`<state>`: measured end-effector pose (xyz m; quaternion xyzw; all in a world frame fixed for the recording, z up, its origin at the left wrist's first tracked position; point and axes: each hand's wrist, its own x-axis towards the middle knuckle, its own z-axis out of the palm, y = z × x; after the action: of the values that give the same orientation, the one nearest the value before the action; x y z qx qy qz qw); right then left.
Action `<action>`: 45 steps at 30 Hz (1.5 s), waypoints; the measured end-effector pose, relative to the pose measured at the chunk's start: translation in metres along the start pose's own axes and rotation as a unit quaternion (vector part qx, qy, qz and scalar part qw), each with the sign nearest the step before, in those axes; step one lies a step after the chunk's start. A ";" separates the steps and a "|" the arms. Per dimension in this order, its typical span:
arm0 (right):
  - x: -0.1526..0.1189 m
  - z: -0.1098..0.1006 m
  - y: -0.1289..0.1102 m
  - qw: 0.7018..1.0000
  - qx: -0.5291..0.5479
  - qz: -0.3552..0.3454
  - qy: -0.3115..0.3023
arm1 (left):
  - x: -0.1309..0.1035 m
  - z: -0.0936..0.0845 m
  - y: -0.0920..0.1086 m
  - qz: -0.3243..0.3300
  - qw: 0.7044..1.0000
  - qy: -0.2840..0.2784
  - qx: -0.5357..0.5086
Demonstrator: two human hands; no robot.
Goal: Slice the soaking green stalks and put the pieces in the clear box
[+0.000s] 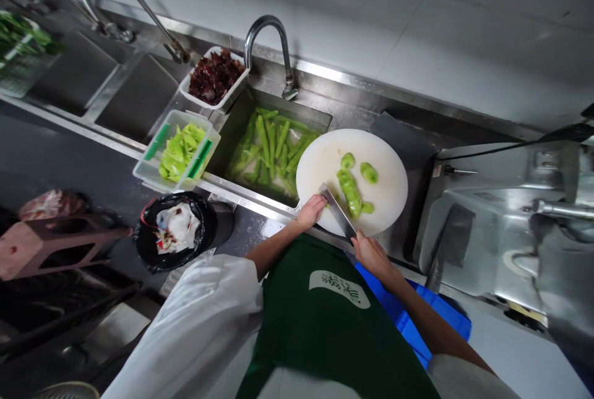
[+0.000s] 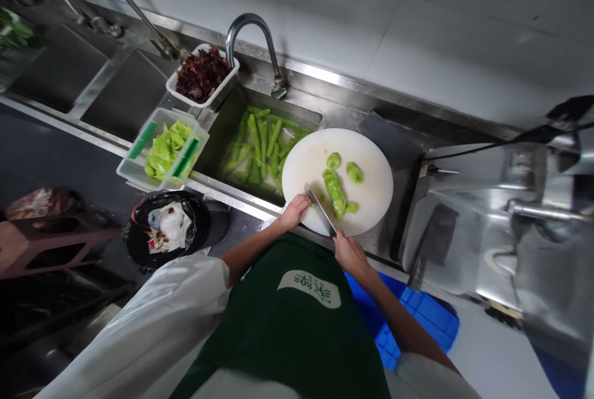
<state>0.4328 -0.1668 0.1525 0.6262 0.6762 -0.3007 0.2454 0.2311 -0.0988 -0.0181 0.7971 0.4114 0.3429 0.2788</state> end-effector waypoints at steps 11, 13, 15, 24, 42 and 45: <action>-0.007 -0.006 -0.001 1.000 -0.016 0.004 0.001 | 0.002 -0.005 -0.002 0.011 1.000 -0.019 -0.004; -0.005 -0.005 -0.003 1.000 -0.011 0.008 -0.006 | 0.001 -0.005 -0.002 0.007 1.000 -0.016 -0.005; -0.001 -0.005 -0.007 1.000 -0.003 0.013 -0.011 | 0.001 -0.004 -0.002 0.003 1.000 -0.014 -0.008; -0.007 -0.011 -0.003 1.000 0.004 0.009 -0.019 | 0.002 -0.004 -0.003 0.006 1.000 -0.008 -0.005; -0.018 0.001 0.006 0.999 0.005 -0.034 -0.013 | 0.183 -0.065 -0.020 0.081 0.969 -0.205 0.111; -0.011 0.011 0.004 1.000 0.014 -0.021 0.002 | 0.215 -0.055 -0.019 0.120 0.904 -0.361 0.195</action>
<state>0.4374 -0.1818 0.1521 0.6157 0.6855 -0.3140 0.2288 0.2717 0.1016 0.0700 0.9482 0.2424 -0.0242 0.2039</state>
